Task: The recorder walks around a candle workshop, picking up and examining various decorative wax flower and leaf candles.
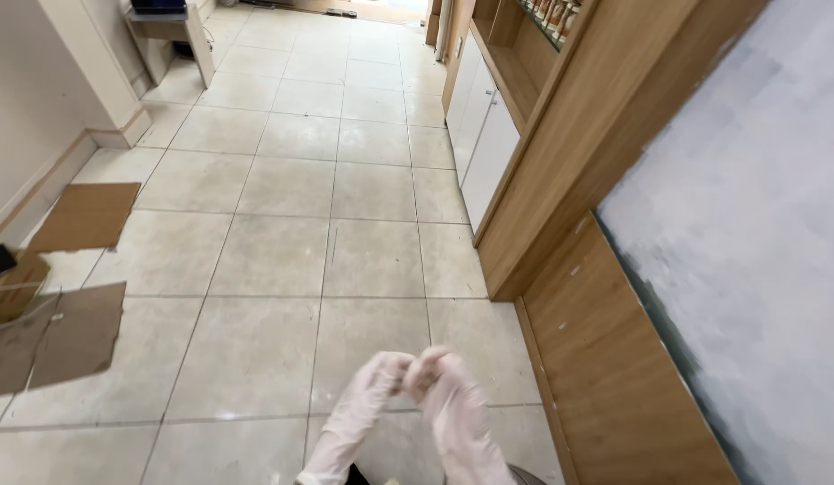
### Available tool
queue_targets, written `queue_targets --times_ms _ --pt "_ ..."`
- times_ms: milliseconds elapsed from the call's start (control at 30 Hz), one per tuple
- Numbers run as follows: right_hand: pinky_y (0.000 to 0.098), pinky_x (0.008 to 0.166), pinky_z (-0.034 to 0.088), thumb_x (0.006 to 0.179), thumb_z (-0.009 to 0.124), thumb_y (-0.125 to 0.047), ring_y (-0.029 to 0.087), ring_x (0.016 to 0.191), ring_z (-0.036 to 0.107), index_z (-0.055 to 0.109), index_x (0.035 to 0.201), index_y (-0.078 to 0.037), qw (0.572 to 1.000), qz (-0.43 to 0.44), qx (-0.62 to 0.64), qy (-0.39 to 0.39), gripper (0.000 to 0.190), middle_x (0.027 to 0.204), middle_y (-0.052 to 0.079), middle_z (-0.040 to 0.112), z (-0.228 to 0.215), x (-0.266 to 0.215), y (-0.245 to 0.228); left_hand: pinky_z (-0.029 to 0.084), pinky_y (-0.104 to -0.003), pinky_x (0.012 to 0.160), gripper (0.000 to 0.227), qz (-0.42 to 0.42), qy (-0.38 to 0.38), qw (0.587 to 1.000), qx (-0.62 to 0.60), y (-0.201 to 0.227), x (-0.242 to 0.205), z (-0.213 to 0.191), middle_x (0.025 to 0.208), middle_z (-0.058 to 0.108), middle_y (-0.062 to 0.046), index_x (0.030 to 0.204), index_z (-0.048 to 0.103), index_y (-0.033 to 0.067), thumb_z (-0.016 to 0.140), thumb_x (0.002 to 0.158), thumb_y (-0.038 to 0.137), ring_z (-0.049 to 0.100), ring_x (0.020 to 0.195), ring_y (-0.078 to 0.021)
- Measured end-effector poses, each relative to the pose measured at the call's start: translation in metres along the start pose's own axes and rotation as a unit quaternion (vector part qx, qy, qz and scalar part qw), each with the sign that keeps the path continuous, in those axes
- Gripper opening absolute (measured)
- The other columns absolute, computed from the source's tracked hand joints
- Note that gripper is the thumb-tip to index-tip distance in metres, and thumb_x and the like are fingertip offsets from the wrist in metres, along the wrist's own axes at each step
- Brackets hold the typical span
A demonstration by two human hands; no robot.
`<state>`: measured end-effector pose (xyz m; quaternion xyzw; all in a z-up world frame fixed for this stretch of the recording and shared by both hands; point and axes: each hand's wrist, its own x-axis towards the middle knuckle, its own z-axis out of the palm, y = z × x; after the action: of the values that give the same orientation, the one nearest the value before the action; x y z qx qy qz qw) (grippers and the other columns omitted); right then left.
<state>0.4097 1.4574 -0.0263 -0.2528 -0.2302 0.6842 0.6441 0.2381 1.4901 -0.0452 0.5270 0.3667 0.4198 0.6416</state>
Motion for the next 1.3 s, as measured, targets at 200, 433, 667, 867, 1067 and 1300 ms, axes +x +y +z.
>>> queue_targets --times_ms 200,433,667,867,1067,1300 --pt "0.0475 0.11 0.046 0.107 0.054 -0.038 0.034 0.129 0.057 0.047 0.153 -0.006 0.879 0.006 0.457 -0.137 0.056 0.147 0.022 0.056 0.042 0.139 -0.018 0.056 -0.034 0.091 0.062 -0.102 -0.109 0.983 0.108 0.085 0.097 -0.046 0.114 0.071 -0.002 0.13 0.064 0.0093 0.076 0.081 0.045 0.068 0.105 -0.0147" --pt "0.0503 0.113 0.041 0.1 0.051 -0.049 0.037 0.143 0.044 0.03 0.159 -0.013 0.913 -0.039 0.397 -0.085 0.072 0.16 0.023 0.037 0.086 0.252 0.003 0.031 -0.035 0.123 0.106 0.099 -0.106 0.966 -0.213 0.051 0.211 -0.059 0.169 0.023 0.003 0.162 0.009 0.0132 0.081 0.087 0.035 0.027 0.155 -0.0157" --pt "0.0535 0.113 0.04 0.1 0.044 -0.056 0.03 0.145 0.04 0.03 0.159 -0.016 0.955 -0.05 0.289 -0.053 0.073 0.162 0.02 0.034 0.077 0.355 0.003 0.041 -0.037 0.115 0.095 -0.141 0.032 0.928 -0.343 0.052 0.3 -0.074 0.153 0.05 -0.011 0.155 0.033 0.0084 0.08 0.072 0.006 0.05 0.141 -0.0231" --pt "0.0549 0.116 0.034 0.101 0.044 -0.055 0.031 0.148 0.035 0.032 0.158 -0.026 0.953 -0.064 0.274 -0.111 0.065 0.164 0.018 0.03 0.061 0.48 -0.029 0.048 -0.036 0.107 0.082 -0.138 0.029 0.943 -0.303 0.06 0.415 -0.092 0.14 0.064 -0.014 0.149 0.046 -0.0004 0.079 0.075 0.006 0.061 0.129 -0.0237" --pt "0.0555 0.118 0.031 0.103 0.046 -0.051 0.032 0.147 0.036 0.039 0.154 -0.026 0.94 -0.07 0.296 -0.153 0.058 0.162 0.019 0.033 0.045 0.613 -0.081 0.054 -0.037 0.101 0.084 -0.082 0.006 0.973 -0.214 0.047 0.557 -0.102 0.136 0.065 -0.016 0.148 0.045 -0.0032 0.084 0.075 0.013 0.065 0.123 -0.0254" --pt "0.0512 0.11 0.04 0.099 0.051 -0.042 0.03 0.138 0.047 0.051 0.145 -0.018 0.944 -0.054 0.325 0.026 0.052 0.154 0.018 0.046 0.021 0.719 -0.119 0.039 -0.037 0.118 0.101 -0.068 -0.043 0.992 -0.095 0.084 0.648 -0.104 0.155 0.046 -0.008 0.156 0.026 0.0136 0.082 0.072 0.014 0.046 0.145 -0.0182"
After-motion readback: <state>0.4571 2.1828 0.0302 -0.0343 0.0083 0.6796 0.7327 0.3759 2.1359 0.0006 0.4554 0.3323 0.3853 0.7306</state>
